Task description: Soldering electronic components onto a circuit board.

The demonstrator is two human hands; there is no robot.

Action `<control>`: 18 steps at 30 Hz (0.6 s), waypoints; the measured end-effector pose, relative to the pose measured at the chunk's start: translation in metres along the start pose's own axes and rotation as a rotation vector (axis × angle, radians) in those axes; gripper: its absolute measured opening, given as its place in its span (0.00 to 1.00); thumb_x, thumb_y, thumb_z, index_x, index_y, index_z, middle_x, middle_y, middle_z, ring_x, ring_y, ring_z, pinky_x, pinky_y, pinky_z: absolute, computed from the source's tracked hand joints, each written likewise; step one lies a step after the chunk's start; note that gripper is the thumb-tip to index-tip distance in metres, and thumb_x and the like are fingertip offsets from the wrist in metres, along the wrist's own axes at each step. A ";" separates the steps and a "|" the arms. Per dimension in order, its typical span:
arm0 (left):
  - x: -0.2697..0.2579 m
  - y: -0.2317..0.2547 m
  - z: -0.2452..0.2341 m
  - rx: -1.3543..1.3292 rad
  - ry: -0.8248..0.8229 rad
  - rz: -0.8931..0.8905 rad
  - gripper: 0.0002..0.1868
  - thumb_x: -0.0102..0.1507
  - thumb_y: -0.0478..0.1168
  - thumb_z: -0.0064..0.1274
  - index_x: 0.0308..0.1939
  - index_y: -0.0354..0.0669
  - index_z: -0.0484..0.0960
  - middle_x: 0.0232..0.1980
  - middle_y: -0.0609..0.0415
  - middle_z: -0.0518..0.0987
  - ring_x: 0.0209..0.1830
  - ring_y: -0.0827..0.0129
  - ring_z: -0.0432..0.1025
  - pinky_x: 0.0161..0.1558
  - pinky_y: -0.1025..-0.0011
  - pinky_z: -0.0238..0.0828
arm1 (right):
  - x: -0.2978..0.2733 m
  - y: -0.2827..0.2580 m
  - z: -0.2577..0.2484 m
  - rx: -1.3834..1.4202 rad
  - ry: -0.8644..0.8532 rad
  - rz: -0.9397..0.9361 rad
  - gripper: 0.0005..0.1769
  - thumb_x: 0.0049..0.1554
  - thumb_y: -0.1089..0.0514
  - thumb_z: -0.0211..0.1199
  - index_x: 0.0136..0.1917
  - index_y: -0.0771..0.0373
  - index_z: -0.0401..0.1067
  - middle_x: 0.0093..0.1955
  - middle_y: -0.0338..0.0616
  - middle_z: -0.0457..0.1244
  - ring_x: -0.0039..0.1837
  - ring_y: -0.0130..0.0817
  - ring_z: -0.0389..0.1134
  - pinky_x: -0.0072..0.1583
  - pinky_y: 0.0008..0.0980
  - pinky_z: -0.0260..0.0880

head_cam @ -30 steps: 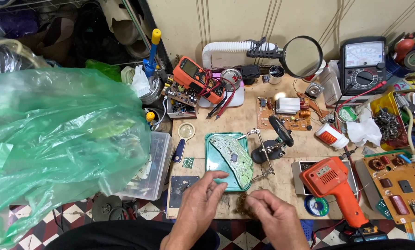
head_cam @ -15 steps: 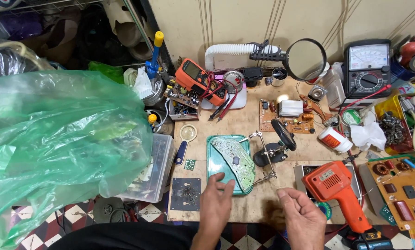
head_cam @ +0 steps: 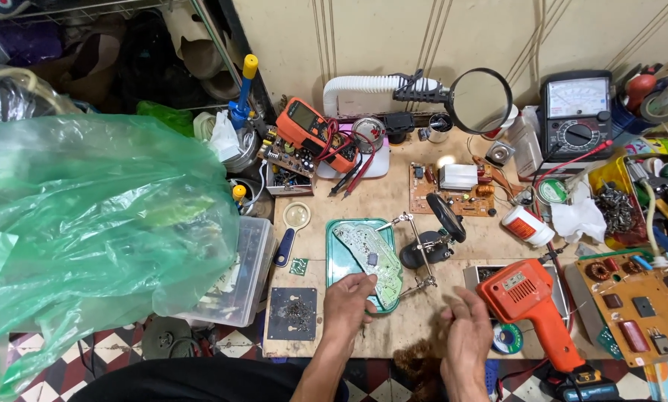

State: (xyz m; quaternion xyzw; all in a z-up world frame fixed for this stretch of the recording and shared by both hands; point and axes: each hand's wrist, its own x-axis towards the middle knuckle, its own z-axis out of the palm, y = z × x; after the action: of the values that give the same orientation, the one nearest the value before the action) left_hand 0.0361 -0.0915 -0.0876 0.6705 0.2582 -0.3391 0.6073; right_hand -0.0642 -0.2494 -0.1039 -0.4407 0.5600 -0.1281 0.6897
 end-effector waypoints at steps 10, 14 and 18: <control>0.021 -0.019 -0.004 -0.053 -0.050 0.040 0.23 0.68 0.47 0.68 0.63 0.41 0.88 0.50 0.50 0.90 0.18 0.75 0.75 0.17 0.81 0.70 | 0.040 0.048 0.003 -0.067 -0.380 0.101 0.25 0.70 0.39 0.65 0.42 0.61 0.75 0.30 0.38 0.61 0.27 0.27 0.51 0.30 0.29 0.50; 0.020 -0.019 -0.004 -0.045 -0.042 0.040 0.22 0.68 0.47 0.68 0.63 0.42 0.89 0.49 0.52 0.90 0.18 0.76 0.74 0.18 0.81 0.71 | 0.041 0.054 0.009 0.124 -0.399 0.138 0.12 0.64 0.54 0.76 0.44 0.63 0.79 0.28 0.37 0.63 0.24 0.24 0.54 0.24 0.23 0.49; 0.027 -0.026 -0.005 -0.058 -0.067 0.061 0.21 0.69 0.46 0.67 0.63 0.41 0.89 0.46 0.51 0.90 0.19 0.75 0.75 0.19 0.80 0.72 | 0.045 0.057 0.014 0.240 -0.348 0.179 0.05 0.66 0.63 0.70 0.55 0.63 0.78 0.38 0.42 0.67 0.28 0.21 0.54 0.27 0.20 0.49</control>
State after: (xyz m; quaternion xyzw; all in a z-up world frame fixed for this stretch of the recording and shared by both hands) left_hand 0.0342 -0.0854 -0.1246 0.6486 0.2268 -0.3348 0.6448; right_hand -0.0550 -0.2402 -0.1771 -0.3194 0.4501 -0.0541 0.8322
